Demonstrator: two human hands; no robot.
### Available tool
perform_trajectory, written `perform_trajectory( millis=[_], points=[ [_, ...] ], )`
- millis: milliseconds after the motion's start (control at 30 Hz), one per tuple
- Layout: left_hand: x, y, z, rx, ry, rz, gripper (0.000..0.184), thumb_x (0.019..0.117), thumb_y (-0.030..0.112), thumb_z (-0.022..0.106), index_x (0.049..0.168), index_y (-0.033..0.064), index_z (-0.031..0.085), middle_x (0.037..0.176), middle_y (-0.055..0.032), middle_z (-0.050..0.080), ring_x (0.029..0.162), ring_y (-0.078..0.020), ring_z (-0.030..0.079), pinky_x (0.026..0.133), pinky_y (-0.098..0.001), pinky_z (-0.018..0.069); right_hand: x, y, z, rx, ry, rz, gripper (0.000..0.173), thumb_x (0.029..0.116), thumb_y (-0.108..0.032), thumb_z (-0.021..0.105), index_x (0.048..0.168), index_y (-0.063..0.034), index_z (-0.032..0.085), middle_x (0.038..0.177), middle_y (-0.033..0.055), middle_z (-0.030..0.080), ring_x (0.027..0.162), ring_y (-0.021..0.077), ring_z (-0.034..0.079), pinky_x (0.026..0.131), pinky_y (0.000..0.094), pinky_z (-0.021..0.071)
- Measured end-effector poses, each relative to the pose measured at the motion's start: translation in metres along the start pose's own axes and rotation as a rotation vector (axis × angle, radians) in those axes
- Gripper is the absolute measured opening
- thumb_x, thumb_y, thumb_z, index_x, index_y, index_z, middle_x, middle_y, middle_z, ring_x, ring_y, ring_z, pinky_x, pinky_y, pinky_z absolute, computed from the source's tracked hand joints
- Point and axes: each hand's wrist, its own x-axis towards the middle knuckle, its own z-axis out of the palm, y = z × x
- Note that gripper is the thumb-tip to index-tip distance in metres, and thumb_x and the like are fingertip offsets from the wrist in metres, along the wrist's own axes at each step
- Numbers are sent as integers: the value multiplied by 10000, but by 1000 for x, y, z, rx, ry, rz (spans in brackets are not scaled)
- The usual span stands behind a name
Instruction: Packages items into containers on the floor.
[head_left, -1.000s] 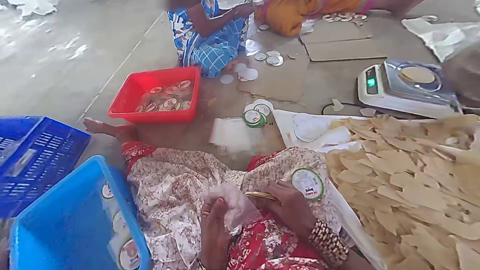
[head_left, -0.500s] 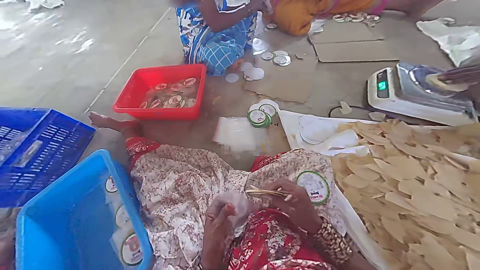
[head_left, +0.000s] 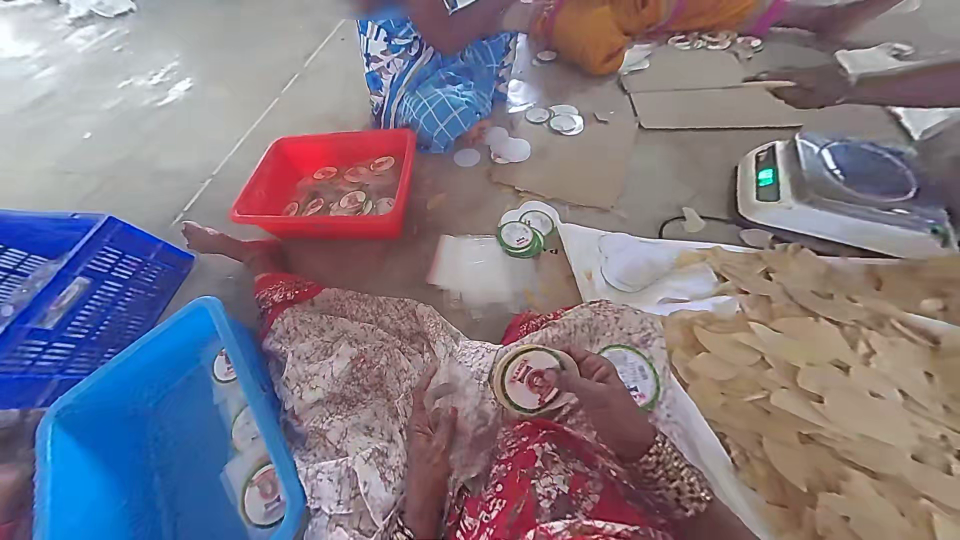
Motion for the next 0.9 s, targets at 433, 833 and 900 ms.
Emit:
perform_trajectory(
  millis=[433,833,900],
  points=[
    [20,14,5,-793,464,-446,409,1122,324,307,1174,28,585,950,-103,716,809,-180,728,700,-323,626,-6,-3,21,566,-15,262,248,889,-103,663,1129,-51,698,1014,141,757,904,208,759,790,394,648],
    [0,38,65,-689,186,-319,474,1122,367,288,1321,49,578,1180,-93,703,1085,-170,682,924,-349,574,-10,9,55,-594,-188,-188,284,885,-319,715,1105,-139,738,956,-72,749,843,9,698,732,242,594],
    [-1,33,67,-711,190,-339,474,1124,360,295,1318,43,590,1187,-104,694,1086,-174,677,938,-350,568,-8,16,56,-639,-183,-245,479,904,-439,694,1247,-106,672,1054,-31,745,924,42,705,796,289,608]
  ],
)
